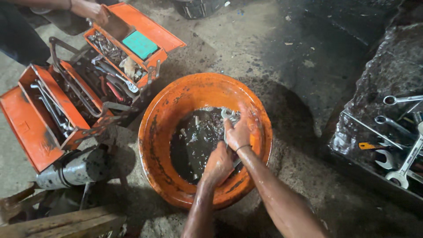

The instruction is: The person scrubs various metal tools, including wrenches and screwdrivers, in an orange basin filled with dark liquid. They use a cloth to wipe each tool individually and place the cleaned items into an orange toolbox nearby.

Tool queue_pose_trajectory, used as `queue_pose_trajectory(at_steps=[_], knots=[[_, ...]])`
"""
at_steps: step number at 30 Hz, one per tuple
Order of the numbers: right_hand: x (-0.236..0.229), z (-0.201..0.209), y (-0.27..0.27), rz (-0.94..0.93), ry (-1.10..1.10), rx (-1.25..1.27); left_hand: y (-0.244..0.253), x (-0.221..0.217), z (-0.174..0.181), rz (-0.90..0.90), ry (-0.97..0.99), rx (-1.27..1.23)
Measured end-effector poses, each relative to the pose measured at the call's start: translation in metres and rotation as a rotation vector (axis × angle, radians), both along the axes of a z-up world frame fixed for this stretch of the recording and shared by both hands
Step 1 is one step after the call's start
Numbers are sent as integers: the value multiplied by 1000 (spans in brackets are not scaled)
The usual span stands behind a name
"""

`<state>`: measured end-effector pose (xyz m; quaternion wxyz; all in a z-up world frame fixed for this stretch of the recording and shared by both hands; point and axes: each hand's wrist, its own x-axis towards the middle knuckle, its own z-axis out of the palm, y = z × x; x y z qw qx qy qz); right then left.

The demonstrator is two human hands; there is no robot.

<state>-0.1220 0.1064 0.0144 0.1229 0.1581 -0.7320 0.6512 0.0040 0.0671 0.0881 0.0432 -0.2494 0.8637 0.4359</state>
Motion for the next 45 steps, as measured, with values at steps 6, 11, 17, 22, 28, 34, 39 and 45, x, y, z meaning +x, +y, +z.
queue_pose_trajectory(at_steps=[6, 11, 17, 22, 28, 34, 39, 45], knots=[[-19, -9, 8, -180, -628, 112, 8, 11, -2, 82, -30, 436], [18, -14, 3, 309, -427, -60, -7, 7, -16, 444, -71, 831], [-12, 7, 5, 113, -541, 273, -11, 18, -32, 384, 43, 1078], [-24, 19, 34, 388, -466, 685, -39, 6, -17, 451, 170, 1212], [15, 6, 18, 774, -731, -89, -41, -7, -21, 98, 246, 387], [15, 24, 49, 322, -1265, -802, -63, -6, -6, -154, 38, 386], [-35, 29, 135, 326, -984, -931, -130, 6, -48, 409, 167, 449], [-158, 28, 309, -230, -592, -1352, -109, 44, -92, 82, -382, -231]])
